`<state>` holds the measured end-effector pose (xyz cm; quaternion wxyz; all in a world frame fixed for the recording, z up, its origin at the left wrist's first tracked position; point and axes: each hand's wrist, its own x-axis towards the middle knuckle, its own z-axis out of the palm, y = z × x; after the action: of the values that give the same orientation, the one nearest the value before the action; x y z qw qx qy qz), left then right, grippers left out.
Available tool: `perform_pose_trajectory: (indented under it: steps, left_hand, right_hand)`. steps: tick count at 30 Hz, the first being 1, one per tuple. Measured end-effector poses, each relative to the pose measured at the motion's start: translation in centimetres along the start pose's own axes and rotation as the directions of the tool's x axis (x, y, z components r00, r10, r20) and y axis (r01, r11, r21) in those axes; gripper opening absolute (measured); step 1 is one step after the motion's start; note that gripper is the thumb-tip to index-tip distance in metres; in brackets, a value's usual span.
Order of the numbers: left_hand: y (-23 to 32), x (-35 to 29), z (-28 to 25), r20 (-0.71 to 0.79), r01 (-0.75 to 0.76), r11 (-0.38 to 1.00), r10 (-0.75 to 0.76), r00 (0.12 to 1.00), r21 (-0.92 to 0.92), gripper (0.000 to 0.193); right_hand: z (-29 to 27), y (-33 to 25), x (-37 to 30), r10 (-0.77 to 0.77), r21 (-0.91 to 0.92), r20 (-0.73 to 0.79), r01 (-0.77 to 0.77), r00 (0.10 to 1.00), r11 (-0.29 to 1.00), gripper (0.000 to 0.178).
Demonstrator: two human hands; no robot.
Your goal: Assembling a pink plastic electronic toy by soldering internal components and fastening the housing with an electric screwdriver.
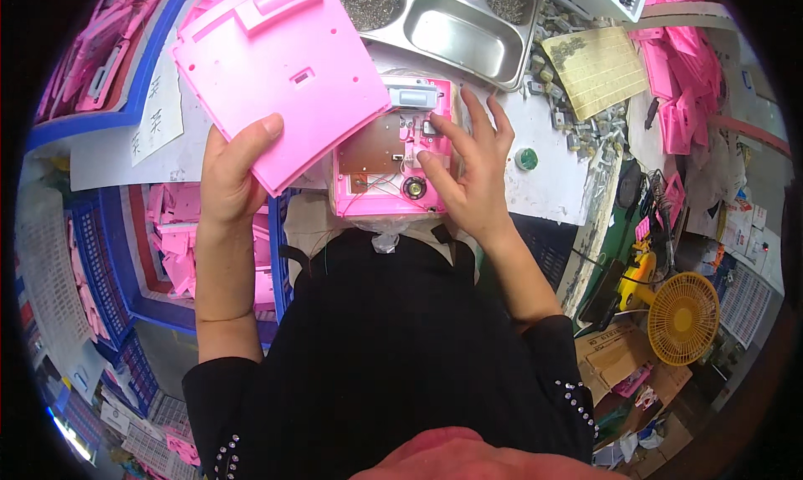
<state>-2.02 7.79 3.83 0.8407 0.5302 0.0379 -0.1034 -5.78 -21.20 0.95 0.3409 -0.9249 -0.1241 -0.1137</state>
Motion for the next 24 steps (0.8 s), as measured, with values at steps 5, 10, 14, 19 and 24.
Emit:
perform_pose_trajectory:
  steps: [5, 10, 14, 19, 24]
  left_hand:
    - [0.3, -0.1, 1.7, 0.074, 0.000, 0.994, -0.008, 0.997, 0.108, 0.054]
    - [0.3, 3.0, 4.7, 0.292, 0.078, 0.979, -0.131, 0.947, 0.188, 0.054]
    - [-1.5, 2.9, 6.0, 0.203, -0.193, 0.852, 0.105, 0.974, 0.487, 0.070]
    - [-2.9, -0.4, 4.9, 0.388, -0.425, 0.323, 0.174, 0.905, 0.846, 0.087]
    - [-4.9, -0.8, 4.0, 0.358, -0.395, 0.323, 0.171, 0.918, 0.860, 0.081]
  right_hand:
    - [-2.1, 0.3, 1.4, 0.019, 0.385, -0.003, -0.016, 1.000, 0.923, 0.047]
    - [-3.3, -0.4, 3.6, 0.174, 0.839, 0.213, -0.271, 0.961, 0.472, 0.056]
    - [-4.4, -0.8, 2.5, 0.226, 0.612, 0.094, -0.235, 0.970, 0.755, 0.059]
    - [-2.6, -0.1, -4.3, 0.253, 0.363, 0.134, -0.285, 0.958, 0.887, 0.060]
    - [-1.5, 0.0, -3.9, 0.279, 0.220, 0.184, -0.316, 0.943, 0.923, 0.059]
